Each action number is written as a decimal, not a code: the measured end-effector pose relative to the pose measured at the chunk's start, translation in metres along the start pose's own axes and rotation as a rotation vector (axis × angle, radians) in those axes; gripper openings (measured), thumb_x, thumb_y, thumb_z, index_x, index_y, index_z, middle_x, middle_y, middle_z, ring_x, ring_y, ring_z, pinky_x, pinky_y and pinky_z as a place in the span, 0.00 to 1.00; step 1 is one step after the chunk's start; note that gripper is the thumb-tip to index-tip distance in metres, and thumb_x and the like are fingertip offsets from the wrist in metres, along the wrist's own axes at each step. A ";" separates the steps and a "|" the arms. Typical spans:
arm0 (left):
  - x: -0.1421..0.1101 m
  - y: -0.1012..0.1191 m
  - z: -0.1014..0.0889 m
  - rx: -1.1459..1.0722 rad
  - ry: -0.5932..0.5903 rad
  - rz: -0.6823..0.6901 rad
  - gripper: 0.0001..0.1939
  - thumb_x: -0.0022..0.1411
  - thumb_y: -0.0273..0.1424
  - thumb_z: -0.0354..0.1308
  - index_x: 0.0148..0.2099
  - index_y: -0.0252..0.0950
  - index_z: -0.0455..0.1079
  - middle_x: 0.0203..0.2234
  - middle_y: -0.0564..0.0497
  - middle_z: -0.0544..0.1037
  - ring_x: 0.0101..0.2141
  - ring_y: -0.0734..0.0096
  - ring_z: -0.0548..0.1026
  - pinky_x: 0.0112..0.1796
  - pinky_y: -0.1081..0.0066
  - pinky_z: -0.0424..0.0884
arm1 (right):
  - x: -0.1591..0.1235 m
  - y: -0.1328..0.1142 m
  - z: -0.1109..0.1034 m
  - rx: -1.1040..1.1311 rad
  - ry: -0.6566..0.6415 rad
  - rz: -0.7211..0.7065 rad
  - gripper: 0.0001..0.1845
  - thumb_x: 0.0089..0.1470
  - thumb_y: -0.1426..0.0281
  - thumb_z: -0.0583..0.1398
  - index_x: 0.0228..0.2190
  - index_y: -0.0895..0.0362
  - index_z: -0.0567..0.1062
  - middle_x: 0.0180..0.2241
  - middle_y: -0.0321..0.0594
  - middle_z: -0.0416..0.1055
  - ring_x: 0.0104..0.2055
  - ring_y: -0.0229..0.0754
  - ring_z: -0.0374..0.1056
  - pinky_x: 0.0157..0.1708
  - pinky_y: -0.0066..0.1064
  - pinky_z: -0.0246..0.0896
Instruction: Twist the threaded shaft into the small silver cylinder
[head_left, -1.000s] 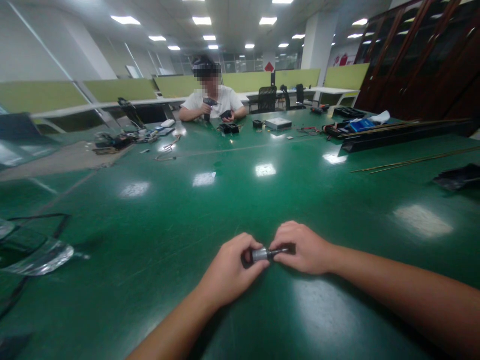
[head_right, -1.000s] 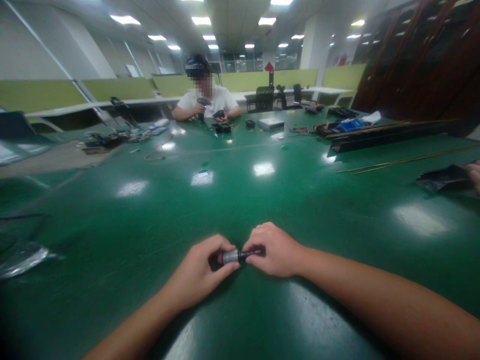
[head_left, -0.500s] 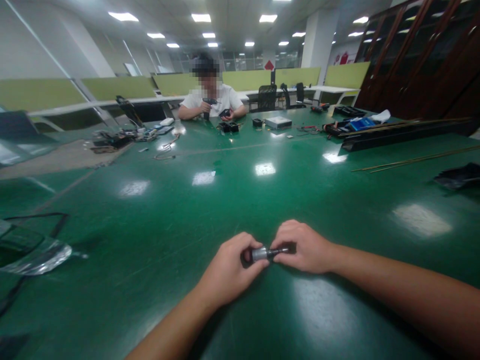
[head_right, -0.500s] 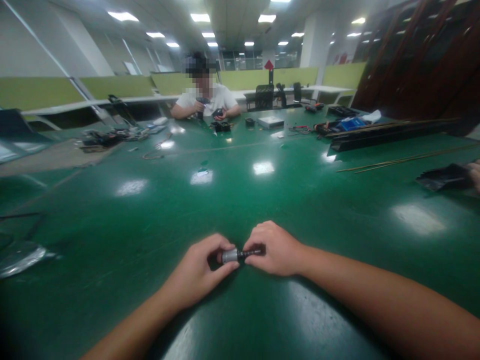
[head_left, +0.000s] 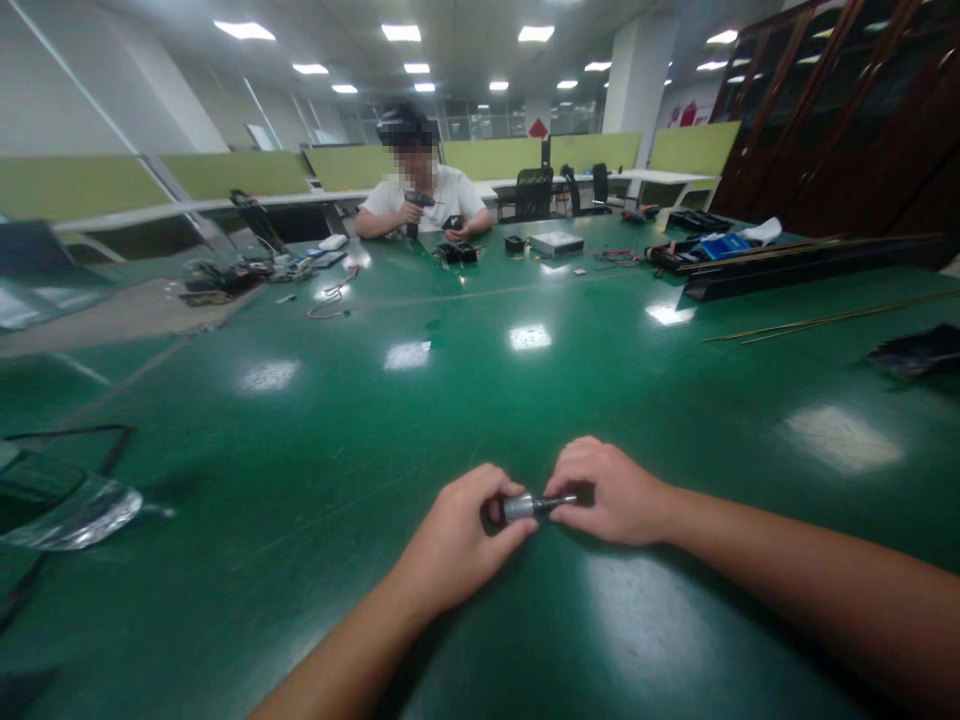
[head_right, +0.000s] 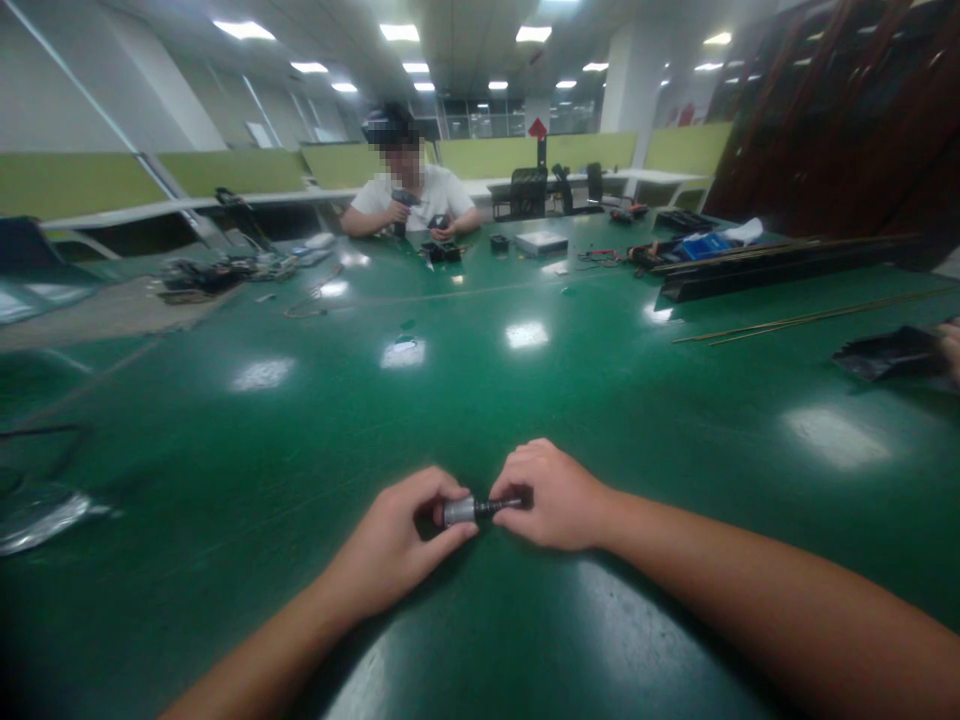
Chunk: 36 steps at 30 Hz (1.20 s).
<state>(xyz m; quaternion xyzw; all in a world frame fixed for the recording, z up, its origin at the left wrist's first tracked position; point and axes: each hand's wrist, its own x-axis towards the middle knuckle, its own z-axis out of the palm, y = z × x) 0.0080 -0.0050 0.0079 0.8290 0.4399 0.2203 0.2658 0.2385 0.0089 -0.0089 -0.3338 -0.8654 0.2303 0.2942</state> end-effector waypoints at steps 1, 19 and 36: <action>0.000 0.000 0.000 0.001 0.000 0.001 0.06 0.59 0.31 0.63 0.38 0.36 0.70 0.29 0.53 0.71 0.30 0.69 0.70 0.33 0.71 0.63 | 0.000 0.000 0.000 0.000 0.002 0.003 0.06 0.47 0.73 0.67 0.31 0.56 0.77 0.28 0.36 0.76 0.34 0.41 0.70 0.42 0.36 0.58; -0.001 -0.001 -0.002 0.017 0.008 0.013 0.06 0.59 0.31 0.63 0.37 0.36 0.69 0.29 0.54 0.71 0.30 0.69 0.70 0.32 0.71 0.63 | -0.002 0.000 -0.003 -0.033 0.007 0.049 0.05 0.47 0.74 0.66 0.30 0.57 0.77 0.28 0.35 0.74 0.33 0.40 0.68 0.42 0.35 0.57; 0.000 -0.003 -0.004 0.013 0.076 -0.025 0.06 0.58 0.31 0.64 0.37 0.37 0.70 0.32 0.53 0.75 0.33 0.67 0.73 0.36 0.70 0.67 | -0.001 0.005 -0.011 -0.082 0.010 0.105 0.04 0.48 0.73 0.66 0.30 0.56 0.78 0.27 0.35 0.74 0.33 0.40 0.68 0.42 0.36 0.57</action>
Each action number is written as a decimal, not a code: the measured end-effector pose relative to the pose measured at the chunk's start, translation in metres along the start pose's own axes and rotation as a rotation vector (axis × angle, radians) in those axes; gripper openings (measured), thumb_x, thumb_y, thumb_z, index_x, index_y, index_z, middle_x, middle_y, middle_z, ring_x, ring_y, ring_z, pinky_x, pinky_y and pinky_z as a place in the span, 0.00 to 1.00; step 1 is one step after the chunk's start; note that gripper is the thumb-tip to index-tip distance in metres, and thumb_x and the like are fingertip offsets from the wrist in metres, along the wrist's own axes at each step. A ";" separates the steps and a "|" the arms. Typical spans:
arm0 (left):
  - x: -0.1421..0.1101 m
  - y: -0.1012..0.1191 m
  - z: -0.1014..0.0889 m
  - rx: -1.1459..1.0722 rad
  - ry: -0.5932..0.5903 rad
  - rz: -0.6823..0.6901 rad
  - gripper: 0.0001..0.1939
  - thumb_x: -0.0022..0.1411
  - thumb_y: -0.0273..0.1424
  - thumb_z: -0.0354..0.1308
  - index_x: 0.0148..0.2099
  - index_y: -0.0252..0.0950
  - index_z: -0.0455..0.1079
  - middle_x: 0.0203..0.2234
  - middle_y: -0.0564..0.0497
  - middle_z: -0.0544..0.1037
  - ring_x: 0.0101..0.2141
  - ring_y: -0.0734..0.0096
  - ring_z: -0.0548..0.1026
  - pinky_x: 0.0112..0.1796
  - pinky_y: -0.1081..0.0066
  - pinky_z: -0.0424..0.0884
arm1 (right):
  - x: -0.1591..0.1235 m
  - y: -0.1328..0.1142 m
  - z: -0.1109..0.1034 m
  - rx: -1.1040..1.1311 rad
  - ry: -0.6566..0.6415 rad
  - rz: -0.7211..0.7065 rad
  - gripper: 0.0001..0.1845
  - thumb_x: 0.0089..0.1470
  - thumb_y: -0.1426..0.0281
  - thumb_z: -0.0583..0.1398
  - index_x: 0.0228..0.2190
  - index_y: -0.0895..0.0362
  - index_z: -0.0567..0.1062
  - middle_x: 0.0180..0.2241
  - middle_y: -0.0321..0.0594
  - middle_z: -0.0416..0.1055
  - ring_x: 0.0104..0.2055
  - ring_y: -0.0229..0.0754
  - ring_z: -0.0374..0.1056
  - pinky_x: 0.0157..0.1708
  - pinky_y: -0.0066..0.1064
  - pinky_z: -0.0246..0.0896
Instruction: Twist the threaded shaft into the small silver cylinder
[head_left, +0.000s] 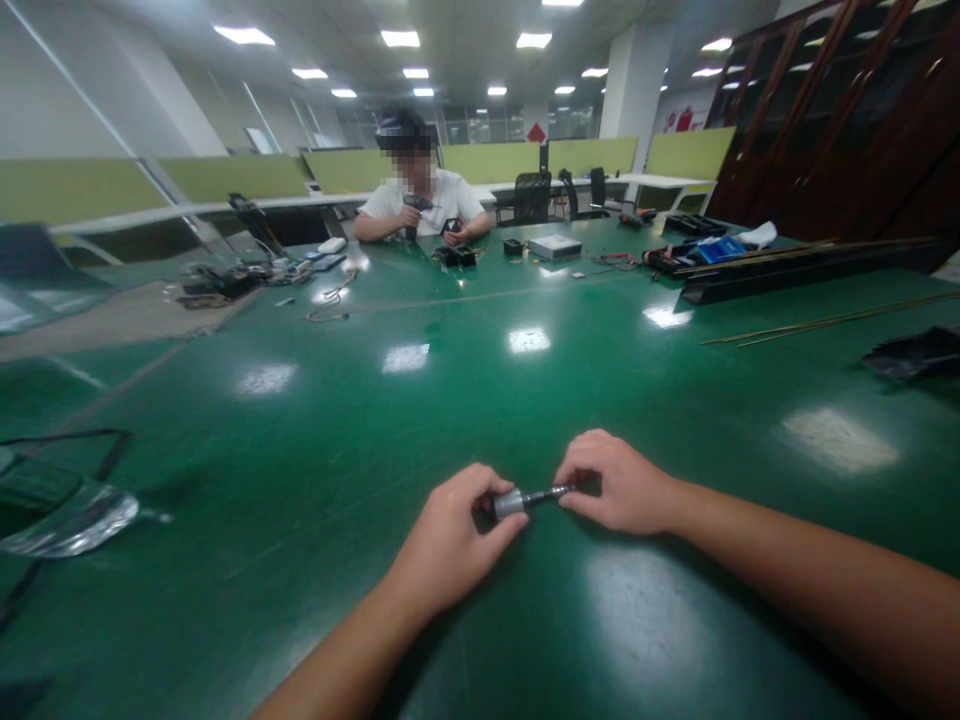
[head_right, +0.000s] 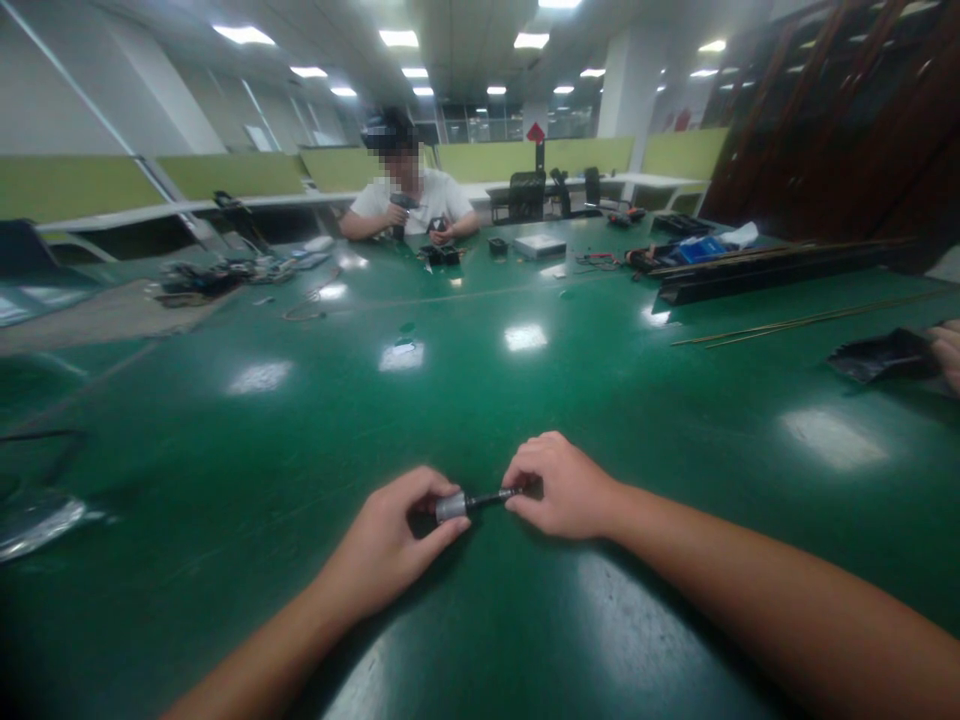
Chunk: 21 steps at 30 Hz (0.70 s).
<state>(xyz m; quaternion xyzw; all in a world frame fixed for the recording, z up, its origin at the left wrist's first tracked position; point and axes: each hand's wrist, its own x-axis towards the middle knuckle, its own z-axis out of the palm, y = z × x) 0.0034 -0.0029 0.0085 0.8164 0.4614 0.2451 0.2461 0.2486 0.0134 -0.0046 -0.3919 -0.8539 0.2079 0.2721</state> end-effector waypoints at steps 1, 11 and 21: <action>0.000 0.000 0.000 0.001 0.003 0.000 0.06 0.58 0.31 0.64 0.38 0.38 0.70 0.32 0.53 0.75 0.33 0.67 0.73 0.36 0.70 0.67 | 0.000 0.000 0.000 -0.002 -0.002 0.002 0.04 0.48 0.73 0.67 0.30 0.56 0.78 0.27 0.35 0.74 0.33 0.40 0.69 0.42 0.36 0.57; 0.000 -0.002 -0.001 0.016 0.027 0.017 0.06 0.59 0.31 0.63 0.39 0.37 0.70 0.32 0.52 0.76 0.33 0.67 0.74 0.36 0.69 0.69 | 0.001 0.002 -0.003 -0.019 -0.009 -0.004 0.04 0.48 0.73 0.66 0.30 0.57 0.78 0.27 0.36 0.74 0.33 0.41 0.69 0.42 0.37 0.57; -0.001 0.000 -0.002 0.023 0.035 0.006 0.06 0.58 0.30 0.64 0.38 0.37 0.71 0.32 0.51 0.77 0.33 0.66 0.74 0.35 0.69 0.69 | 0.001 0.008 -0.006 -0.047 0.001 0.043 0.04 0.46 0.74 0.66 0.29 0.57 0.78 0.27 0.35 0.74 0.32 0.40 0.68 0.40 0.35 0.57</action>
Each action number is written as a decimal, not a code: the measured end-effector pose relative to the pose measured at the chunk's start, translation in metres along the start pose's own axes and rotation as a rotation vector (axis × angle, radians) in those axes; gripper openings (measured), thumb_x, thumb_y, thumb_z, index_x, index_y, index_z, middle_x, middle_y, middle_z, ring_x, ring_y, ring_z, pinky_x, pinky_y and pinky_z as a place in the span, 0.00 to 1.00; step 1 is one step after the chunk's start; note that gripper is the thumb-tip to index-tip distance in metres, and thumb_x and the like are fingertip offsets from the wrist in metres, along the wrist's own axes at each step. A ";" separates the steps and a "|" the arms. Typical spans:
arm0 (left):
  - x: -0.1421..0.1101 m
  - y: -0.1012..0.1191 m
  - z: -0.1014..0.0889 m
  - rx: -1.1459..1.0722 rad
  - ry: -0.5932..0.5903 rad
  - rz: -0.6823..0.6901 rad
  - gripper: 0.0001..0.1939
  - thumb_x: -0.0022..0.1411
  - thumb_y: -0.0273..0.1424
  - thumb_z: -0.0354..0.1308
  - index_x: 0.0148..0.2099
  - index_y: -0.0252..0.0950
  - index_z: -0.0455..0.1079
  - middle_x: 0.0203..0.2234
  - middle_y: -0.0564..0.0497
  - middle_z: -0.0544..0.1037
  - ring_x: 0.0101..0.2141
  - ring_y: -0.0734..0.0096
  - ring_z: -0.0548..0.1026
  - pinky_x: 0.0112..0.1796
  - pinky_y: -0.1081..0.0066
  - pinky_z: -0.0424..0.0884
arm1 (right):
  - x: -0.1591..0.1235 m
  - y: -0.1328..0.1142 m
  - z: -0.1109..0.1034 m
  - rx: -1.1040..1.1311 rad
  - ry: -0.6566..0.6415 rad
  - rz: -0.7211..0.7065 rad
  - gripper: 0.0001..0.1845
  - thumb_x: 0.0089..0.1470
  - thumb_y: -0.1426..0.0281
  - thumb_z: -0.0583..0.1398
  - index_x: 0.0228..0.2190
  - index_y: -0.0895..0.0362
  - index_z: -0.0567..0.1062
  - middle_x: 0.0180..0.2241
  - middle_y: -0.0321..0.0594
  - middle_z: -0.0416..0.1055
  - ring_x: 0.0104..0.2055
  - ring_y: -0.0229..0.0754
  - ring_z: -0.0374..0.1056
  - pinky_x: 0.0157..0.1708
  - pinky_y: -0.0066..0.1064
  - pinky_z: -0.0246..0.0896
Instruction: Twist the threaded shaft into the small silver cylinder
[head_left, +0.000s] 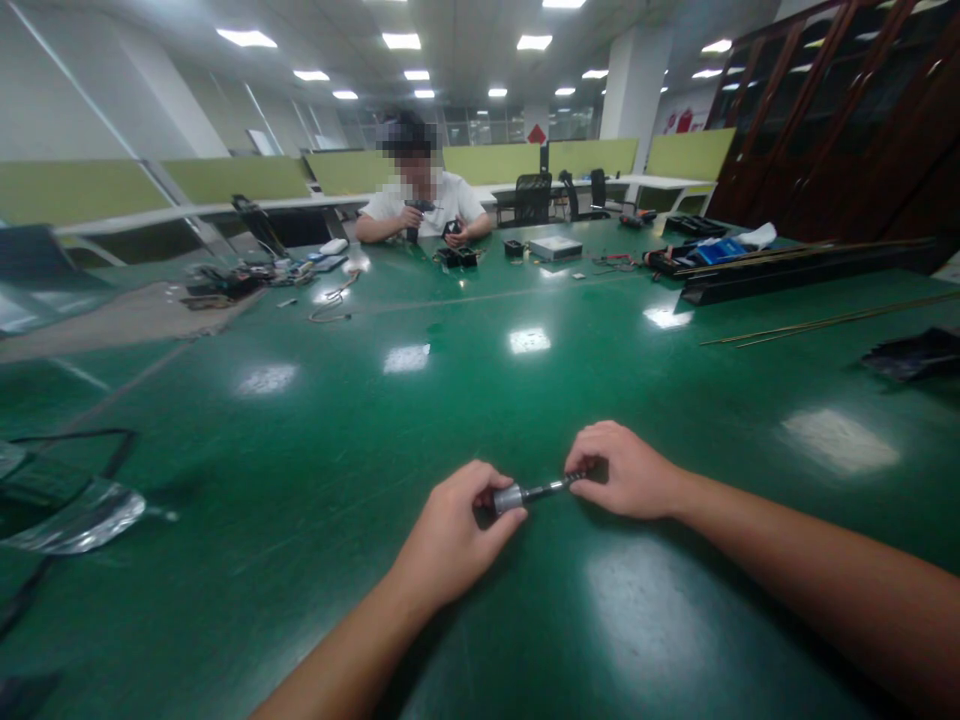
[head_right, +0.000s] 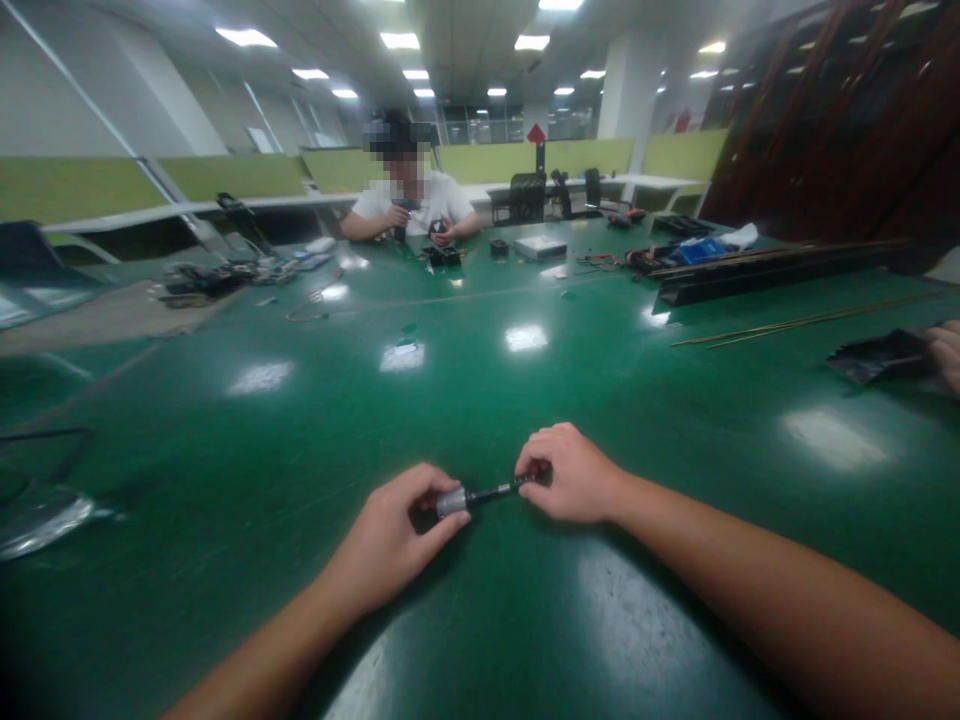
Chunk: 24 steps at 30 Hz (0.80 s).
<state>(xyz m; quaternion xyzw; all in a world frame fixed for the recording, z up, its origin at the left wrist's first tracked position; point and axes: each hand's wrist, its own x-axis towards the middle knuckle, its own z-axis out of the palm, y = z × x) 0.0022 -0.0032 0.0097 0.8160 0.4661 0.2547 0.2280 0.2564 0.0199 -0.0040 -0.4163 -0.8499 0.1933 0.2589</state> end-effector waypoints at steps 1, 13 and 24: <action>0.000 0.000 0.000 -0.003 -0.004 -0.003 0.06 0.58 0.30 0.64 0.38 0.37 0.71 0.32 0.52 0.76 0.33 0.66 0.74 0.35 0.69 0.68 | 0.000 0.001 -0.001 0.002 -0.004 -0.002 0.04 0.46 0.74 0.66 0.29 0.57 0.78 0.27 0.35 0.74 0.32 0.40 0.68 0.41 0.35 0.57; 0.001 0.002 0.004 -0.045 -0.047 0.068 0.08 0.57 0.31 0.65 0.39 0.36 0.71 0.32 0.51 0.75 0.33 0.67 0.72 0.35 0.70 0.67 | 0.006 -0.018 0.022 0.085 -0.019 -0.129 0.05 0.52 0.69 0.66 0.34 0.54 0.79 0.32 0.37 0.77 0.38 0.42 0.70 0.43 0.36 0.56; 0.001 0.006 0.005 -0.043 -0.084 0.043 0.06 0.61 0.33 0.60 0.40 0.36 0.72 0.30 0.51 0.75 0.31 0.68 0.72 0.33 0.71 0.67 | 0.003 -0.020 0.023 0.082 0.001 -0.137 0.07 0.51 0.70 0.67 0.35 0.54 0.78 0.34 0.37 0.78 0.39 0.43 0.70 0.44 0.36 0.56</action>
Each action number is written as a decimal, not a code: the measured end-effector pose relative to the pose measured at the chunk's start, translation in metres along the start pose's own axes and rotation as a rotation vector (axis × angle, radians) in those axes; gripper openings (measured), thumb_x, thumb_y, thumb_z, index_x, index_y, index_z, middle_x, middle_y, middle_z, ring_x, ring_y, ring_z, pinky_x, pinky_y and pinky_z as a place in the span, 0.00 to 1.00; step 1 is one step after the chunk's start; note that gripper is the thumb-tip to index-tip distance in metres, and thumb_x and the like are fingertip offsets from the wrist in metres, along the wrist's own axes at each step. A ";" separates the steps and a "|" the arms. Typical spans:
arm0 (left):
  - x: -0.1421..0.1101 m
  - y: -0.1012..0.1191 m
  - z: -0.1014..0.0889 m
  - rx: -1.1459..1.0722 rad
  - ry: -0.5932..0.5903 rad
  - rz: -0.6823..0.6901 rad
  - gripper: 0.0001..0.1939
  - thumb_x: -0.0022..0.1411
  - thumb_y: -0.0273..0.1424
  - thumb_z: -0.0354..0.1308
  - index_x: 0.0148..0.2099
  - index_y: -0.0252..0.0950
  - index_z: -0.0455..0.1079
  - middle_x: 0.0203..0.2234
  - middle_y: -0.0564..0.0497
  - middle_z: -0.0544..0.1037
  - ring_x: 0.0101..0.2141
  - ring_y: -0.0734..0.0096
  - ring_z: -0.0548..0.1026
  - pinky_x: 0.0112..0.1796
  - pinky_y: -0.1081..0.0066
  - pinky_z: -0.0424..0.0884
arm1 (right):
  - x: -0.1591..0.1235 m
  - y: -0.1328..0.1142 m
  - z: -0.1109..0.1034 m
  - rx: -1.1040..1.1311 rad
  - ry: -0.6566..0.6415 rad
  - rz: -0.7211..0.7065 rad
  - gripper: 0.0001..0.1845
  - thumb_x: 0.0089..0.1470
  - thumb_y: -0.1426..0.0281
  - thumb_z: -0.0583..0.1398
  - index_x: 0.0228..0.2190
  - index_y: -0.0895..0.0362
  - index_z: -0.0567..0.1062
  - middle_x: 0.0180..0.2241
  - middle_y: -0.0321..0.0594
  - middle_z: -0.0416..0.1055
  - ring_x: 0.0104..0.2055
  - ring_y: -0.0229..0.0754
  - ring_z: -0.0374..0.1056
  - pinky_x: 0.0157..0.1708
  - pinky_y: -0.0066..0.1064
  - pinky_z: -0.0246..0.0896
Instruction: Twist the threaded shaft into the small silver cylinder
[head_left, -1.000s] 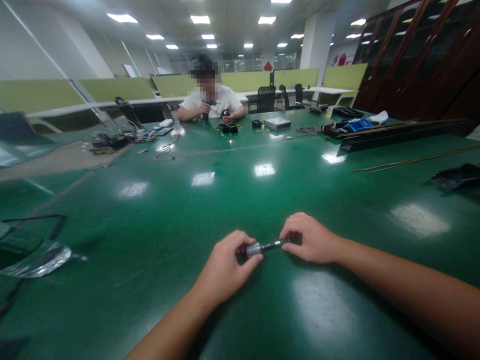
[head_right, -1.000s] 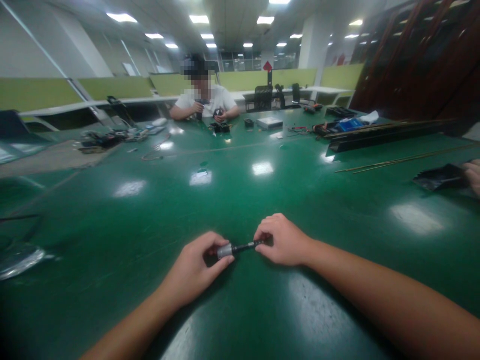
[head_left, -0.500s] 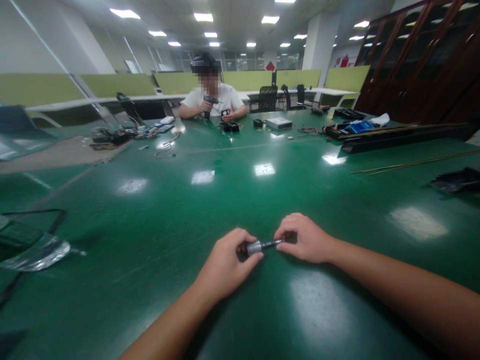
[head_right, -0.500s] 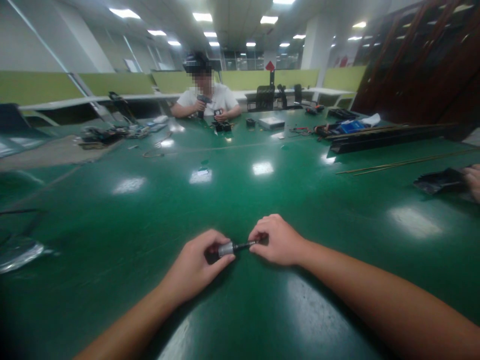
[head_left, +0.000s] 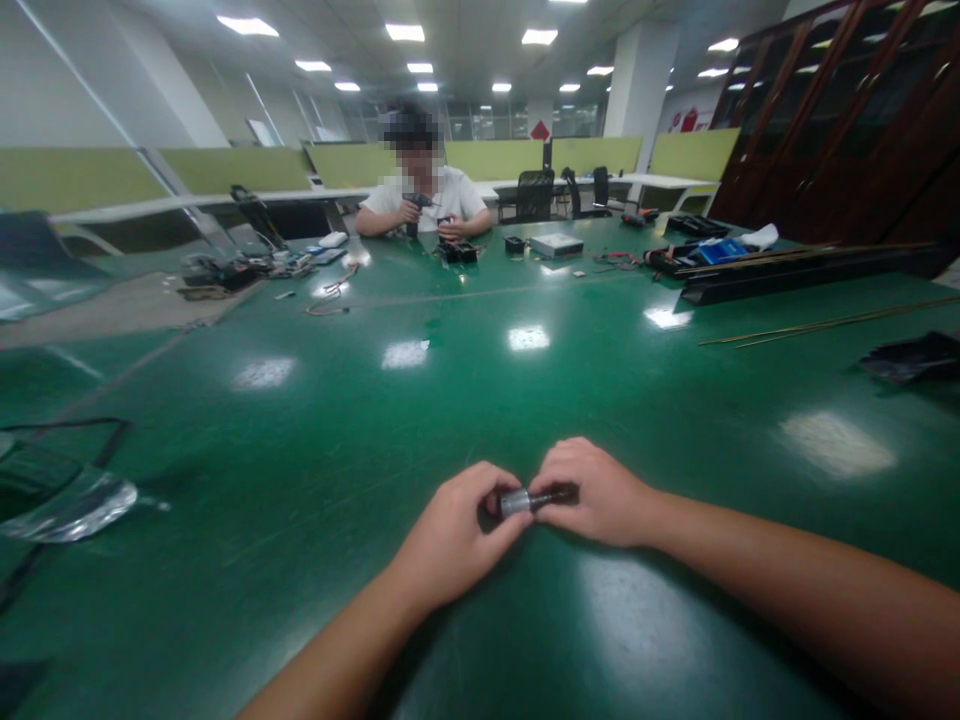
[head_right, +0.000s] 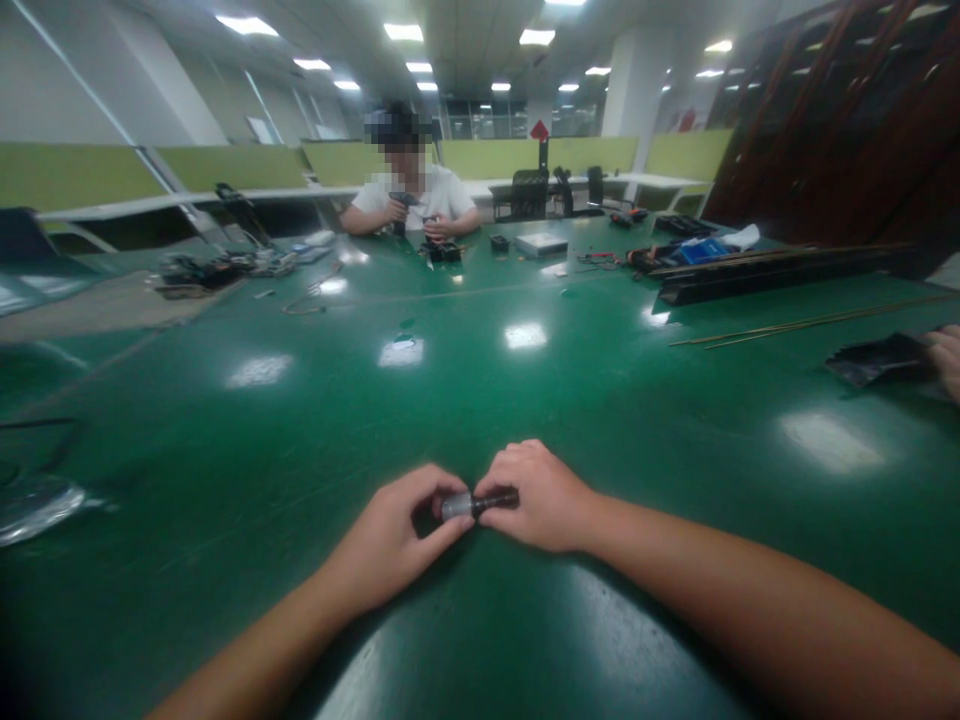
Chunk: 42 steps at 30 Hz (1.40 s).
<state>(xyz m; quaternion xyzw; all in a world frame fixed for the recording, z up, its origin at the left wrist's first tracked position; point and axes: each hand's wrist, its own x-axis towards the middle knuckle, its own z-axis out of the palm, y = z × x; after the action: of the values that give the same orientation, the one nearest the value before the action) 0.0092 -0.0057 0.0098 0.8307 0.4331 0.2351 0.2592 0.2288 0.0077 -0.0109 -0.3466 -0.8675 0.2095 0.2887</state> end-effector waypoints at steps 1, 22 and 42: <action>0.000 0.000 0.000 -0.001 -0.006 -0.001 0.06 0.61 0.33 0.60 0.40 0.36 0.72 0.30 0.51 0.75 0.31 0.69 0.72 0.33 0.71 0.67 | 0.000 0.000 0.000 -0.001 -0.002 0.001 0.07 0.51 0.71 0.67 0.35 0.54 0.78 0.34 0.37 0.78 0.39 0.43 0.70 0.44 0.36 0.56; -0.001 -0.001 0.000 -0.006 -0.004 0.002 0.06 0.61 0.33 0.61 0.39 0.36 0.72 0.30 0.52 0.74 0.31 0.69 0.72 0.33 0.71 0.66 | -0.002 0.004 -0.003 0.035 -0.023 -0.018 0.06 0.52 0.72 0.65 0.35 0.55 0.79 0.31 0.38 0.77 0.37 0.42 0.70 0.43 0.36 0.58; -0.001 -0.002 -0.002 -0.012 -0.020 -0.009 0.06 0.61 0.33 0.61 0.40 0.36 0.72 0.30 0.52 0.73 0.31 0.69 0.71 0.34 0.71 0.65 | -0.004 0.005 -0.006 0.018 -0.014 0.000 0.06 0.48 0.74 0.66 0.33 0.56 0.79 0.30 0.36 0.77 0.36 0.42 0.70 0.44 0.37 0.57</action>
<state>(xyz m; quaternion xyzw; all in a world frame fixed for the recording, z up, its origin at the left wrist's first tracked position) 0.0070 -0.0051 0.0099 0.8294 0.4329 0.2281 0.2697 0.2373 0.0096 -0.0105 -0.3426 -0.8675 0.2198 0.2858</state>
